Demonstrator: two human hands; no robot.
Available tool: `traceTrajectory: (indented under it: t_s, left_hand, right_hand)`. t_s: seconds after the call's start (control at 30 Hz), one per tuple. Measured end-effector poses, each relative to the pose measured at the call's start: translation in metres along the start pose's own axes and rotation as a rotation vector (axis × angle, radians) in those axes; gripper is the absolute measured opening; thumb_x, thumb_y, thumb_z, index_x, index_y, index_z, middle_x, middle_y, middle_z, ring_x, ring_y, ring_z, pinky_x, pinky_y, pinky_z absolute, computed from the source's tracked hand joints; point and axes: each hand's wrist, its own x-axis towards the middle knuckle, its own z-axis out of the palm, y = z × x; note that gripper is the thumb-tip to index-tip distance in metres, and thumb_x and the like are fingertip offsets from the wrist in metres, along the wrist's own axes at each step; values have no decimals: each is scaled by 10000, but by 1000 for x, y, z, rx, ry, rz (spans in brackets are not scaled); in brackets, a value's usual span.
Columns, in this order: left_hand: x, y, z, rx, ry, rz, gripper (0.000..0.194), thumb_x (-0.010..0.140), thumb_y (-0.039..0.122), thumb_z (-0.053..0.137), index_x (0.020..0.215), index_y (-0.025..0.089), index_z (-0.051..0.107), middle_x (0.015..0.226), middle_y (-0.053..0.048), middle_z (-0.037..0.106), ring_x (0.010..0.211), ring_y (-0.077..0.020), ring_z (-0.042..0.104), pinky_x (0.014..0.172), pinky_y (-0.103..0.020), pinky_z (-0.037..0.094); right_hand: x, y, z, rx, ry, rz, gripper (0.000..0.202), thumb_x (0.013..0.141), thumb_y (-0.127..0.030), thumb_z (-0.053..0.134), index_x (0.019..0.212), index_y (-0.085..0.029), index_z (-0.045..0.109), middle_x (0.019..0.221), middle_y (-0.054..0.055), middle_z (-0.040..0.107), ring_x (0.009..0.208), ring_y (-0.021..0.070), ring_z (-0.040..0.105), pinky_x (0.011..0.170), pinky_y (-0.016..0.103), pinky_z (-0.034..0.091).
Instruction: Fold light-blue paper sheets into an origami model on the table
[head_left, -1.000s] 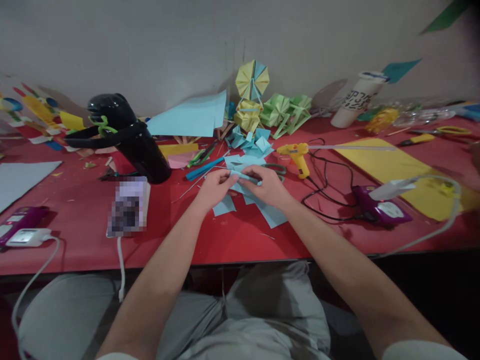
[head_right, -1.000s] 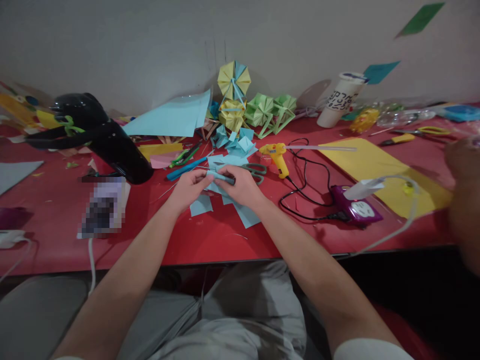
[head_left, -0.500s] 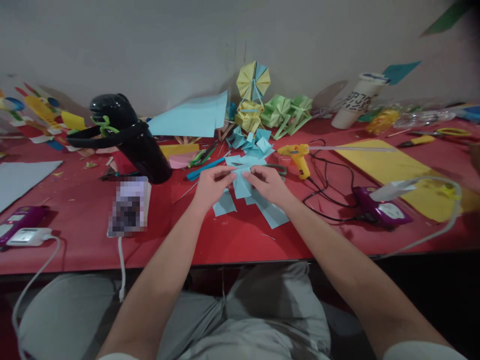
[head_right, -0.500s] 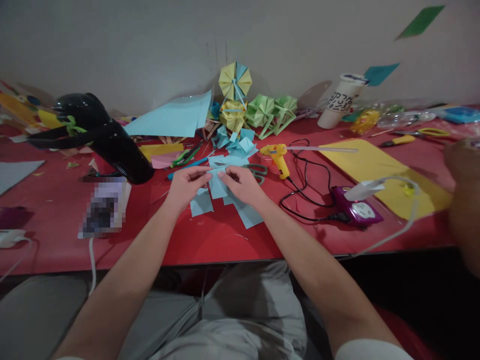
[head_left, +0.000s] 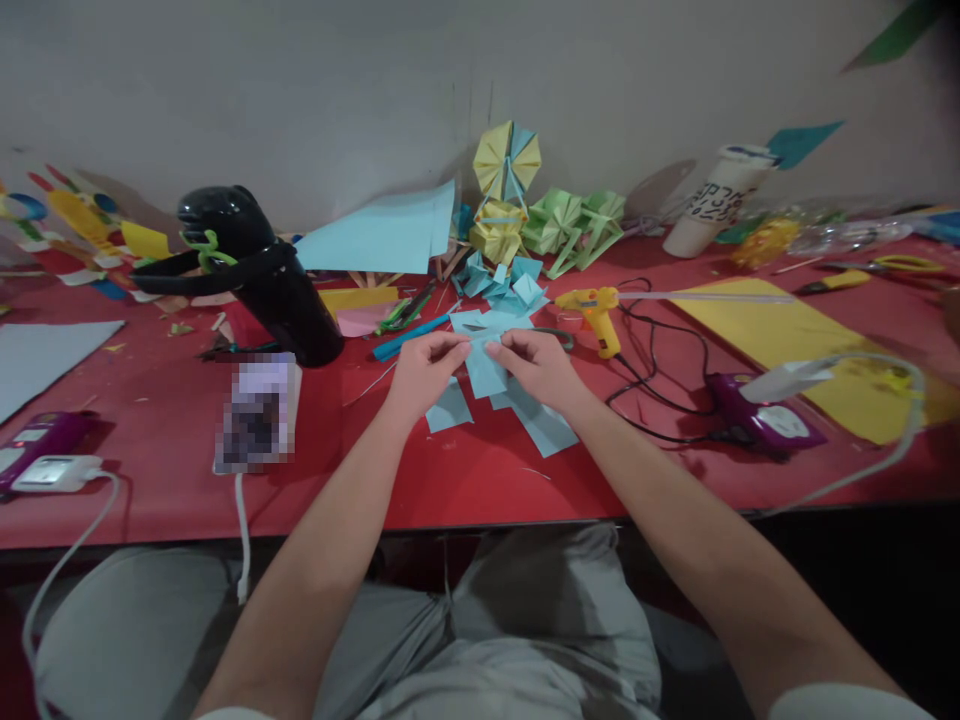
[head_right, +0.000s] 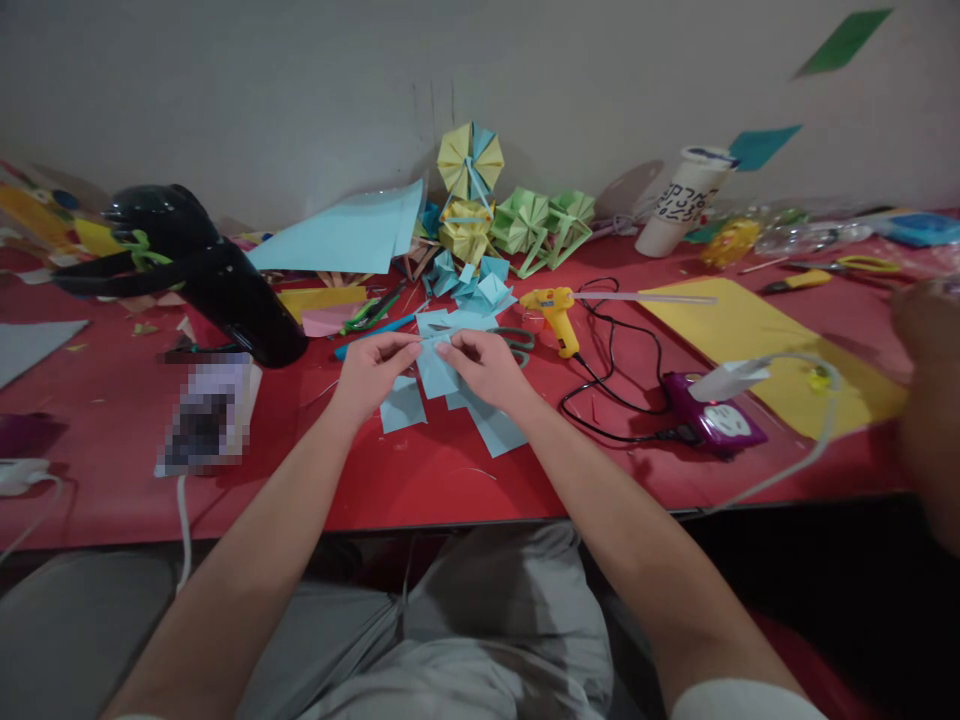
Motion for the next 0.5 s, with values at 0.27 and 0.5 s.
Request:
traceTrajectory:
  t_s: [0.27,0.5]
  left_hand:
    - [-1,2,-1,-15,-5,12,259,715,374,725,846,151,738,751,-36,702,652,-129,619,637,-273,563]
    - [-1,4,-2,-49,2,-16,321,687,417,760,882,162,750,760,-40,706,677,-140,624,637,-282,561]
  right_hand:
    - [1,0,-1,11,-2,0,490,843,-591,551,590,-195,415,536,-43,380,525,90,334,519,264,277]
    - [1,-1,-2,72,-22,47,500,827,-617,560,593,-197,424,531,-39,401,517,94,360,509,263,297]
